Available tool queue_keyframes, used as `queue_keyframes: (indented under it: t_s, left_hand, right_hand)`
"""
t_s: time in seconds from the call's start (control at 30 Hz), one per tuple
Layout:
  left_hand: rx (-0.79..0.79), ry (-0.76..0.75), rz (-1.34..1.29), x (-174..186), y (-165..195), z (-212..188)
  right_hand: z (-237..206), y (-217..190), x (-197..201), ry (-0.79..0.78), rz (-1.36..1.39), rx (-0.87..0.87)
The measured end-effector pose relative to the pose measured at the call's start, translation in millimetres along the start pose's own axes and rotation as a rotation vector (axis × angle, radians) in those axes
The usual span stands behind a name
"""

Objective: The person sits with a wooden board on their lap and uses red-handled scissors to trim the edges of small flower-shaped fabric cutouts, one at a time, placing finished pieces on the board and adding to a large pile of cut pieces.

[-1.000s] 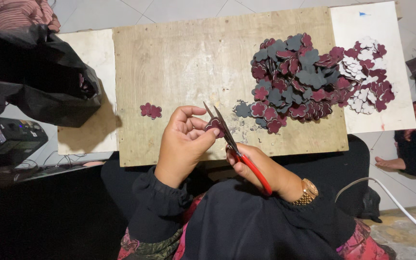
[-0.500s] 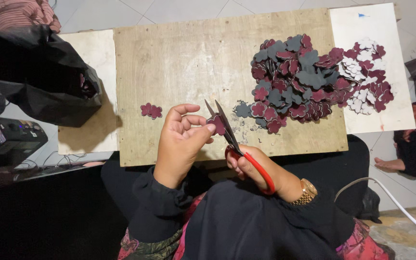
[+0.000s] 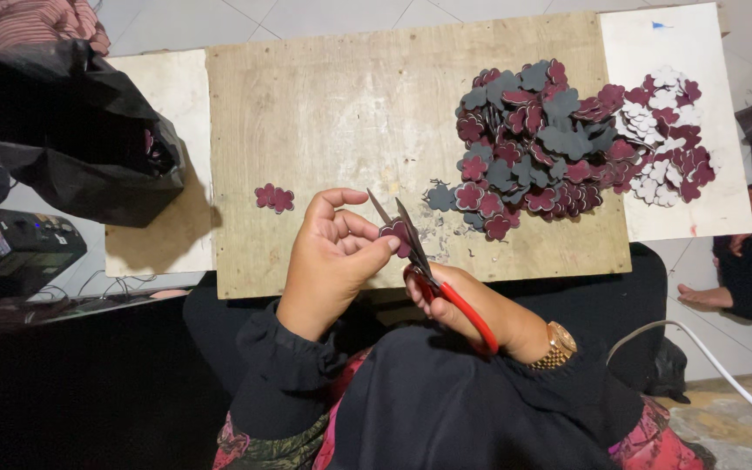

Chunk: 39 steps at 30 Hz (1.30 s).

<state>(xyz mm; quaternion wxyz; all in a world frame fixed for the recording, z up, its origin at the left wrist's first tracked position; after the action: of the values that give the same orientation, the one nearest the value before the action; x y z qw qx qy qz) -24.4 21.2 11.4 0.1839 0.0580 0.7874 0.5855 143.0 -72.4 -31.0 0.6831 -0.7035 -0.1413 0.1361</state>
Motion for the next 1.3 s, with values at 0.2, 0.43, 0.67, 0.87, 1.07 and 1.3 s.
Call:
queue_keyframes:
  t_s: [0.2, 0.43, 0.67, 0.87, 1.07, 1.3]
  left_hand:
    - [-0.010, 0.004, -0.026, 0.7, -5.7, 1.5]
    - [-0.036, -0.055, -0.072, -2.0, -14.1, 1.2]
    - [0.093, -0.221, -0.248, -19.1, -20.2, -5.5]
    - [0.047, -0.247, -0.194, -22.3, -18.6, -3.6]
    - [0.057, -0.235, -0.138, -22.0, -22.4, -4.2]
    - [-0.033, -0.153, -0.038, -21.0, -24.2, -2.7]
  right_hand:
    - [-1.3, 1.3, 2.3, 0.057, -0.077, 0.029]
    - [-3.6, 6.8, 0.1, 0.062, -0.011, 0.001]
    - [-8.2, 10.5, -5.0, 0.059, 0.261, 0.002]
    - [-9.1, 11.7, -2.0, 0.086, 0.266, -0.001]
    - [-9.1, 13.8, -2.8, 0.117, 0.223, 0.016]
    - [-7.0, 9.2, -1.0, 0.187, 0.074, 0.009]
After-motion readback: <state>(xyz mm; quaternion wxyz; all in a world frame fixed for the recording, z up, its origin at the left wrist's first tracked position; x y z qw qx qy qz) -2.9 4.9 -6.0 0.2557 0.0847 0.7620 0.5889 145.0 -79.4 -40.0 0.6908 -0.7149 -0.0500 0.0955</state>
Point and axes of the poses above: each hand's wrist, its own z-axis towards the middle knuckle, its own x-axis out of the back of the hand, y = z × x, the point moved 4 cm from there along z, towards the middle knuckle, and after that the axes turned 3 degrees about y, right-handed, at the moved point
